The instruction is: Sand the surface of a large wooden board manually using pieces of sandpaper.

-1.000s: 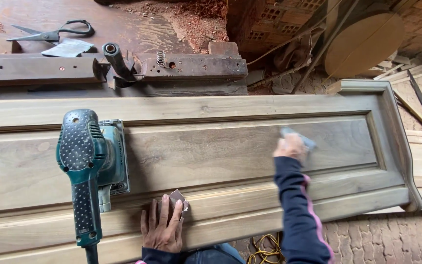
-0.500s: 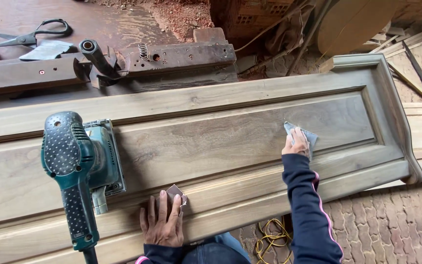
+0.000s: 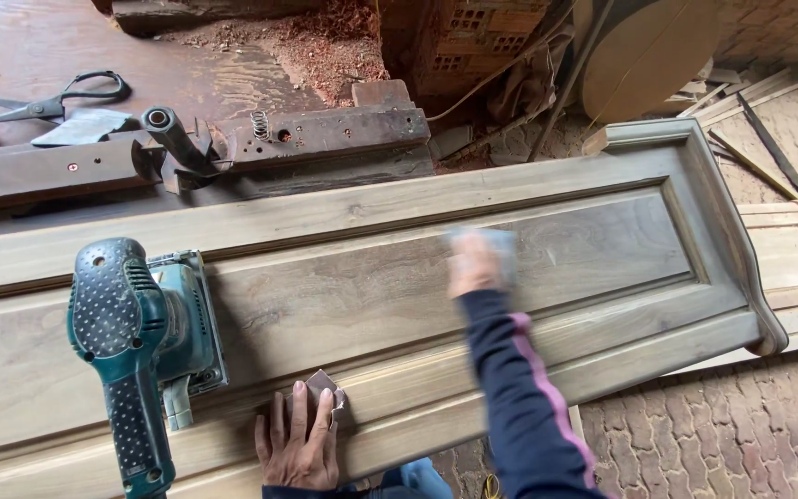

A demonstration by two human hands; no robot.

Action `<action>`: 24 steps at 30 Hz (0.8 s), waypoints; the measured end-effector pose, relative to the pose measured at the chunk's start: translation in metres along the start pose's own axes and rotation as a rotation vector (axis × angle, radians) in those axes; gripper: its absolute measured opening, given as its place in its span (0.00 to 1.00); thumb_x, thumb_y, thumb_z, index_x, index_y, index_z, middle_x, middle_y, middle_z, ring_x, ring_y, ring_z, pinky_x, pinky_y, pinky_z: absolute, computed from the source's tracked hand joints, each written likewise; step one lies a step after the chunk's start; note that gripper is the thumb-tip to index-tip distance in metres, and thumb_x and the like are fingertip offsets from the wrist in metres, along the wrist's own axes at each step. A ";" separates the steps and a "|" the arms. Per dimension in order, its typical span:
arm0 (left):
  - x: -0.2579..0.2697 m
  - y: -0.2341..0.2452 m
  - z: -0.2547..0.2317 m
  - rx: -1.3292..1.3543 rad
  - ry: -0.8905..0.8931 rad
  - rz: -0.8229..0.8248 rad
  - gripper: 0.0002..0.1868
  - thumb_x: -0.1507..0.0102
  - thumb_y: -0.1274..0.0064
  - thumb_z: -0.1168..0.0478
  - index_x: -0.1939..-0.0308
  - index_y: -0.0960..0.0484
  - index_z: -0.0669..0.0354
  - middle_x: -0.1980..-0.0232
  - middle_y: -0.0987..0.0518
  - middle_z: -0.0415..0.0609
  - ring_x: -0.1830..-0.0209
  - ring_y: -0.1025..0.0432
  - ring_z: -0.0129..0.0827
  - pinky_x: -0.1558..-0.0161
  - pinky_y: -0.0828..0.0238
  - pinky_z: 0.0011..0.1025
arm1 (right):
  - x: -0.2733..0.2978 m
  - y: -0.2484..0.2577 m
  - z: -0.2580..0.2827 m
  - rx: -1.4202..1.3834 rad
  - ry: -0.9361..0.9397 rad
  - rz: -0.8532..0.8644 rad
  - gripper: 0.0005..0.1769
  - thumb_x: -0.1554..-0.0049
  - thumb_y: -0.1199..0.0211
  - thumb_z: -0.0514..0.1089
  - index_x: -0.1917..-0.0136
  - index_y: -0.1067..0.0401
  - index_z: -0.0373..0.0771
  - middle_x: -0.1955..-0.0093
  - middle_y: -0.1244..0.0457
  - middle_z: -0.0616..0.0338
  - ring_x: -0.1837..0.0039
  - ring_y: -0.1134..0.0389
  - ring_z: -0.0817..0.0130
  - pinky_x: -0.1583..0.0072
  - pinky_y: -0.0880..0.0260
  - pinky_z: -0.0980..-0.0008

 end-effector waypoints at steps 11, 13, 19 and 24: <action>-0.006 0.009 -0.005 -0.008 -0.013 0.016 0.29 0.42 0.48 0.48 0.36 0.24 0.37 0.27 0.33 0.51 0.28 0.39 0.55 0.29 0.51 0.62 | 0.021 -0.010 0.162 -0.077 0.124 -0.107 0.29 0.53 0.42 0.36 0.37 0.30 0.29 0.33 0.37 0.33 0.28 0.38 0.42 0.27 0.42 0.42; -0.005 0.006 -0.005 -0.019 -0.029 -0.004 0.28 0.41 0.48 0.49 0.35 0.24 0.38 0.27 0.33 0.51 0.29 0.38 0.55 0.29 0.50 0.62 | 0.027 0.006 0.170 -0.200 0.229 -0.102 0.28 0.53 0.41 0.36 0.38 0.29 0.31 0.37 0.35 0.38 0.34 0.36 0.45 0.34 0.39 0.47; -0.006 0.013 -0.007 -0.017 -0.011 -0.055 0.24 0.37 0.49 0.50 0.36 0.23 0.37 0.27 0.32 0.49 0.28 0.38 0.54 0.29 0.49 0.59 | 0.058 -0.020 -0.058 0.059 -0.037 -0.247 0.21 0.43 0.39 0.40 0.37 0.28 0.33 0.33 0.36 0.42 0.30 0.37 0.45 0.28 0.39 0.48; -0.004 0.011 -0.002 0.000 -0.001 -0.059 0.25 0.38 0.47 0.50 0.35 0.24 0.36 0.26 0.32 0.49 0.29 0.36 0.53 0.29 0.48 0.58 | 0.010 -0.037 0.002 -0.019 0.032 -0.244 0.24 0.46 0.40 0.43 0.36 0.28 0.37 0.31 0.36 0.45 0.28 0.37 0.48 0.27 0.41 0.46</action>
Point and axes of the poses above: each hand's wrist, its own x-axis away from the middle knuckle, its own y-axis out of the back of the hand, z = x × y, the point moved 3 cm from there along -x, towards the middle knuckle
